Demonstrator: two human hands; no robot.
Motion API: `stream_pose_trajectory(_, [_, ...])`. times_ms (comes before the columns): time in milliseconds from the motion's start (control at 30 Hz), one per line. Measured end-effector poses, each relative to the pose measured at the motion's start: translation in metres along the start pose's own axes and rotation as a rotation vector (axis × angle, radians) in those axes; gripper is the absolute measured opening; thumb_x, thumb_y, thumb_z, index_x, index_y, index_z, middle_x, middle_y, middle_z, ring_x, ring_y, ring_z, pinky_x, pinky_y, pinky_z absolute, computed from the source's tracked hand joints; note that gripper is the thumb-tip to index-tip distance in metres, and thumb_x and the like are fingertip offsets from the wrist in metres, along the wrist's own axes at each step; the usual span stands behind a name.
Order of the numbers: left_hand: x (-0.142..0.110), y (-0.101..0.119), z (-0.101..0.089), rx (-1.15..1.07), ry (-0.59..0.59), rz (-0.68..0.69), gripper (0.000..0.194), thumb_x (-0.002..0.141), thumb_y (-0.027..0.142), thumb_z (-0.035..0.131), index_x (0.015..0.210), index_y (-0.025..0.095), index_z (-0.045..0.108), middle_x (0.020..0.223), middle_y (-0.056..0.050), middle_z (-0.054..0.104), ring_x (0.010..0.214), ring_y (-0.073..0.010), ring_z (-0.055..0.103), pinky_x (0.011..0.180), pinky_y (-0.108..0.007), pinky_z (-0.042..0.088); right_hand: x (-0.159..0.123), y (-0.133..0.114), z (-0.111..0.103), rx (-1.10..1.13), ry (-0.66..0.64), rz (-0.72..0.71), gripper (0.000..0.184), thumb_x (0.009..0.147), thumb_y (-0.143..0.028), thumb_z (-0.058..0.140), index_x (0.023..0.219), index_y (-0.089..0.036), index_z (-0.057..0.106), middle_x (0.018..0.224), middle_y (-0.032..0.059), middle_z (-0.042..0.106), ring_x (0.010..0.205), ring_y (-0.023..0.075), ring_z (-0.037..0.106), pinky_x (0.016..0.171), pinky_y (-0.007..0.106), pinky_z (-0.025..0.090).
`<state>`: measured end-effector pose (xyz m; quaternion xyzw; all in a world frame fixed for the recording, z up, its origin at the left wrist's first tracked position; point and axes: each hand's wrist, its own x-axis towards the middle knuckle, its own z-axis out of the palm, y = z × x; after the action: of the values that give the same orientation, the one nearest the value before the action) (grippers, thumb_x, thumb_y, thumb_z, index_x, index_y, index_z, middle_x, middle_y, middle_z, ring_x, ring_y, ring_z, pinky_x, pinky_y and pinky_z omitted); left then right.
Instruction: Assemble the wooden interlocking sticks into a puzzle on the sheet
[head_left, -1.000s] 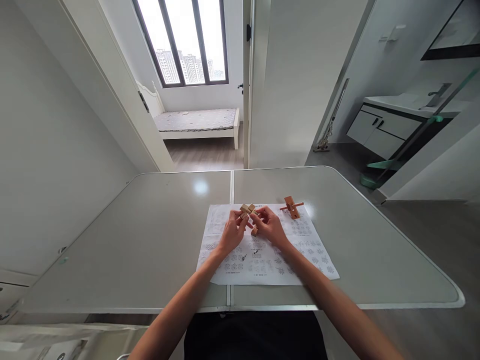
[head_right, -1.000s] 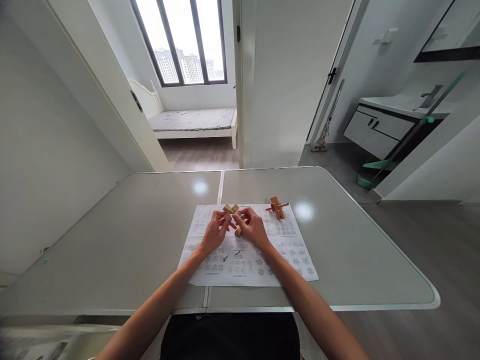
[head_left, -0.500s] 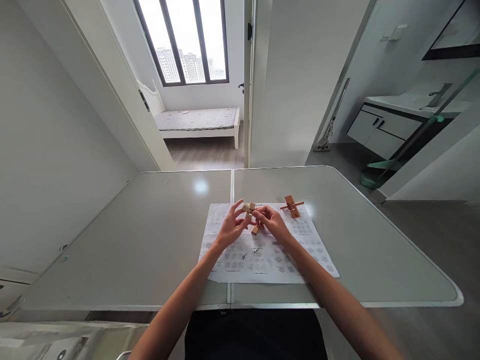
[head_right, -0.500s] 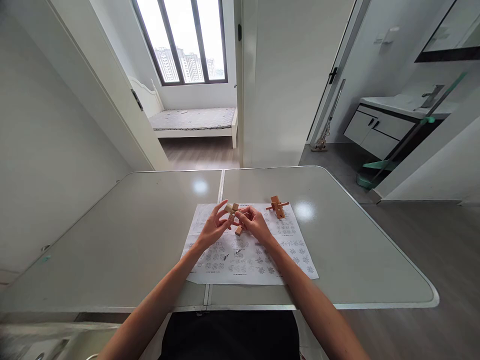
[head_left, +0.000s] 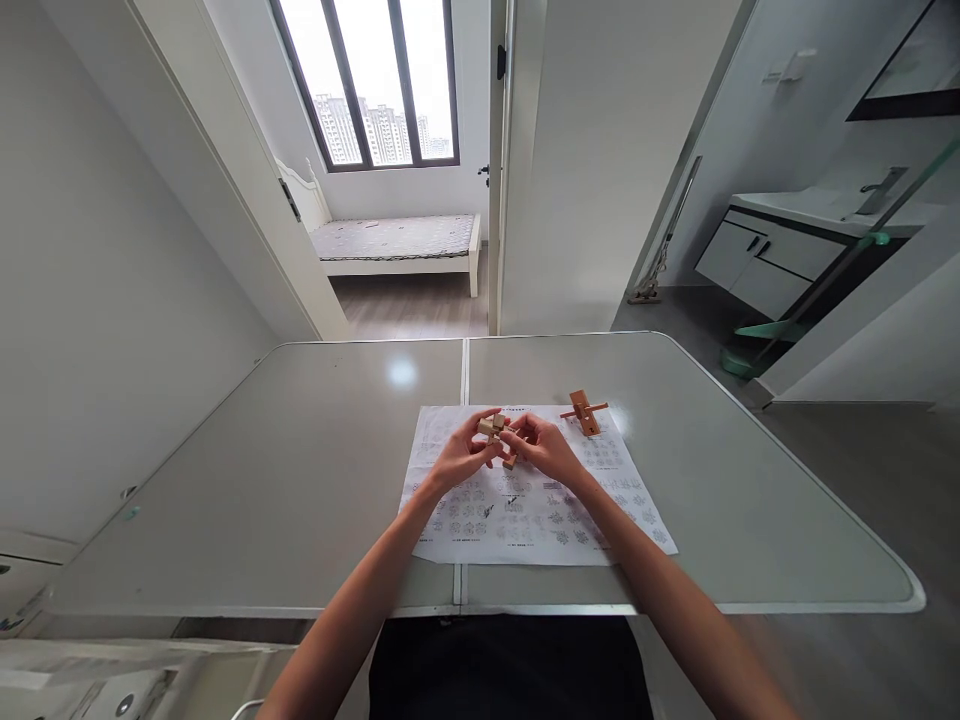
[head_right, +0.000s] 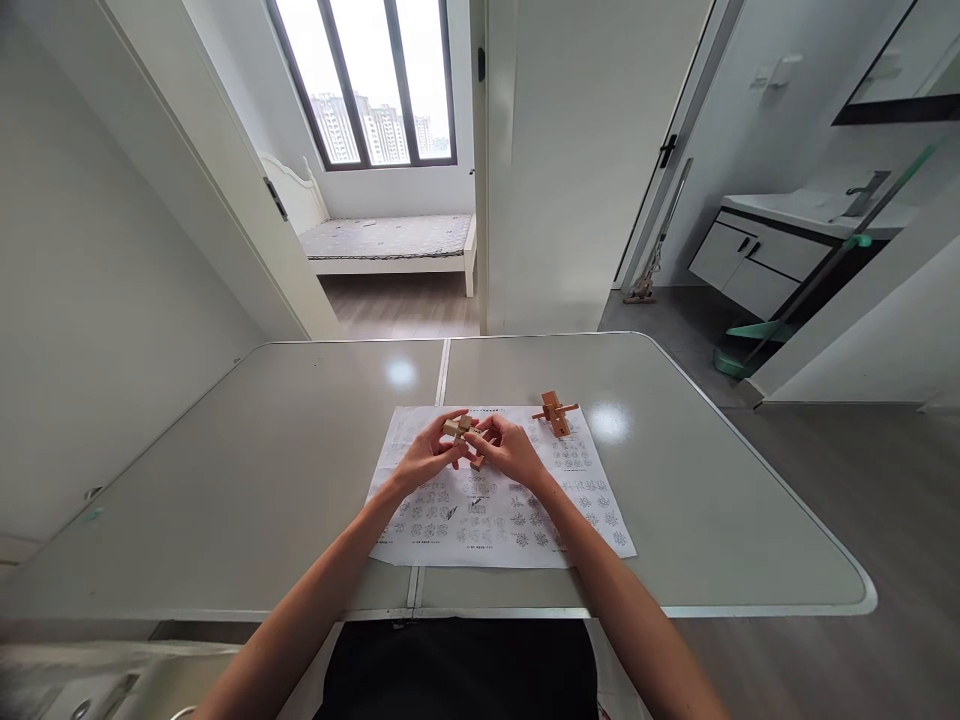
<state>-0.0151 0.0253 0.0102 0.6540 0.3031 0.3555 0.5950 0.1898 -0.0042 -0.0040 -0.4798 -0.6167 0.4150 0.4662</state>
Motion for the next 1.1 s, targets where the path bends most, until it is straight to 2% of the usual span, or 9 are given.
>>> stream_pose_trajectory(133, [-0.0001, 0.0025, -0.0007, -0.030, 0.008, -0.020, 0.064, 0.086, 0.041, 0.080, 0.143, 0.024, 0.056, 0.127, -0.012, 0.067, 0.086, -0.0217, 0.078, 0.065, -0.026, 0.057, 0.0004, -0.0002, -0.0013, -0.016, -0.021, -0.007, 0.048, 0.088, -0.069, 0.068, 0.095, -0.022, 0.063, 0.079, 0.0041, 0.073, 0.066, 0.0213, 0.070, 0.062, 0.032, 0.053])
stream_pose_trajectory(300, [-0.0006, 0.0062, -0.0024, -0.128, -0.022, -0.063, 0.061, 0.087, 0.042, 0.080, 0.141, 0.026, 0.057, 0.134, -0.013, 0.065, 0.089, -0.0247, 0.079, 0.065, -0.026, 0.056, 0.0011, -0.0035, -0.0024, 0.117, -0.059, 0.042, 0.048, 0.086, -0.068, 0.071, 0.092, -0.022, 0.060, 0.074, 0.0024, 0.071, 0.066, 0.0216, 0.070, 0.062, 0.032, 0.052])
stream_pose_trajectory(500, [-0.0005, 0.0044, -0.0029, -0.082, -0.020, -0.036, 0.061, 0.087, 0.045, 0.079, 0.141, 0.026, 0.057, 0.135, -0.014, 0.066, 0.086, -0.0231, 0.079, 0.064, -0.026, 0.057, -0.0001, -0.0054, -0.0023, 0.211, -0.091, 0.073, 0.048, 0.087, -0.068, 0.071, 0.089, -0.022, 0.058, 0.072, 0.0021, 0.071, 0.064, 0.0195, 0.068, 0.062, 0.032, 0.050])
stream_pose_trajectory(733, [0.0008, 0.0035, -0.0004, -0.100, 0.016, -0.057, 0.054, 0.098, 0.060, 0.059, 0.135, 0.020, 0.061, 0.132, -0.016, 0.070, 0.080, -0.0212, 0.078, 0.061, -0.027, 0.057, 0.0015, -0.0007, -0.0004, 0.201, -0.092, 0.063, 0.049, 0.087, -0.068, 0.071, 0.086, -0.022, 0.057, 0.071, 0.0015, 0.070, 0.062, 0.0181, 0.065, 0.063, 0.031, 0.049])
stream_pose_trajectory(1100, [0.0000, 0.0014, 0.0038, -0.056, 0.100, -0.005, 0.054, 0.092, 0.061, 0.067, 0.123, 0.017, 0.068, 0.094, -0.009, 0.077, 0.070, -0.0181, 0.074, 0.057, -0.026, 0.055, -0.0010, -0.0040, 0.0018, 0.248, -0.120, 0.073, 0.050, 0.092, -0.071, 0.063, 0.084, -0.023, 0.053, 0.070, 0.0002, 0.067, 0.061, 0.0162, 0.058, 0.063, 0.031, 0.046])
